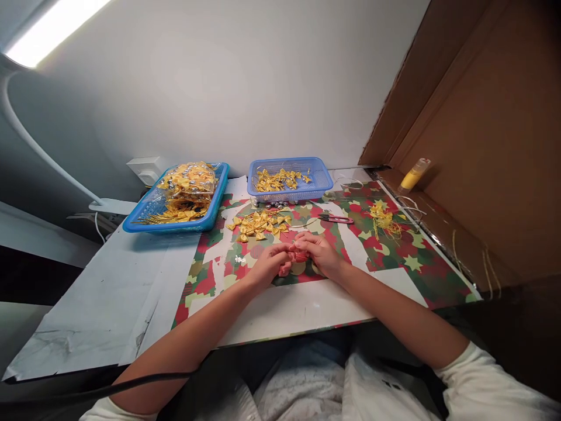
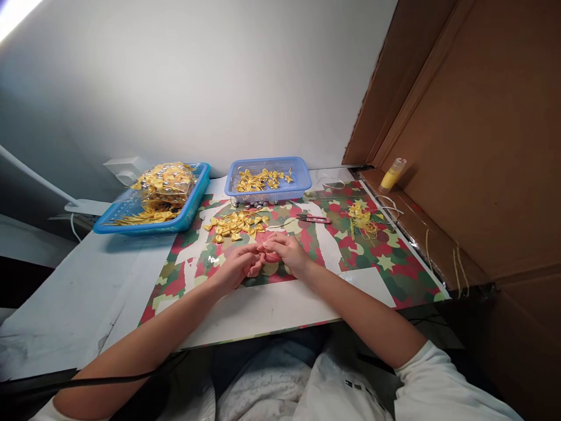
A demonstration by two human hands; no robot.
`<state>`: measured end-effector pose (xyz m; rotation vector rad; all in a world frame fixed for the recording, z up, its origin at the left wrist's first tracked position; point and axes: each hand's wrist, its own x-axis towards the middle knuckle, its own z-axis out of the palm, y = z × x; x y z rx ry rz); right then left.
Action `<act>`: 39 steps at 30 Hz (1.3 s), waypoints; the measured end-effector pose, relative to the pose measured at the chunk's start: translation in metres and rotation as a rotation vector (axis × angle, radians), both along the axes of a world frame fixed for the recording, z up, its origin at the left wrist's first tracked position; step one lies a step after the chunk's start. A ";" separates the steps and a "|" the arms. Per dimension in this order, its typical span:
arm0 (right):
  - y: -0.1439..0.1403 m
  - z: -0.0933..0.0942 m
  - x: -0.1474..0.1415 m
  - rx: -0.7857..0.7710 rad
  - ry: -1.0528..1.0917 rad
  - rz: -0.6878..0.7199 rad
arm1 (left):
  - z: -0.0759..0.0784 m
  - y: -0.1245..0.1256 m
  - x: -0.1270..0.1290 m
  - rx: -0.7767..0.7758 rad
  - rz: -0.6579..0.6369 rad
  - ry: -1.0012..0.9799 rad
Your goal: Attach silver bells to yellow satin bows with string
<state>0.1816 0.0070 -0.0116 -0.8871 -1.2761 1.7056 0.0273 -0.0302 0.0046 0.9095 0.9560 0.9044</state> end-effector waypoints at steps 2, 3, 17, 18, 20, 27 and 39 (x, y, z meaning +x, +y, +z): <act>0.000 0.000 0.000 0.026 -0.020 -0.011 | 0.000 0.002 -0.001 -0.057 0.069 -0.062; 0.000 0.001 0.001 0.034 -0.027 -0.011 | 0.000 0.003 -0.001 -0.062 0.106 -0.076; -0.002 0.002 0.000 0.035 -0.067 0.098 | 0.001 0.006 -0.002 -0.026 0.232 -0.067; -0.002 0.002 0.000 0.031 -0.069 0.101 | 0.001 0.007 -0.003 -0.023 0.231 -0.064; -0.002 0.001 0.000 0.030 -0.072 0.102 | 0.001 0.007 -0.003 -0.018 0.230 -0.059; -0.002 -0.001 0.001 0.036 -0.069 0.103 | 0.001 0.008 -0.004 -0.003 0.242 -0.049; -0.001 0.000 0.001 0.053 -0.086 0.118 | 0.003 0.008 -0.005 0.003 0.266 -0.036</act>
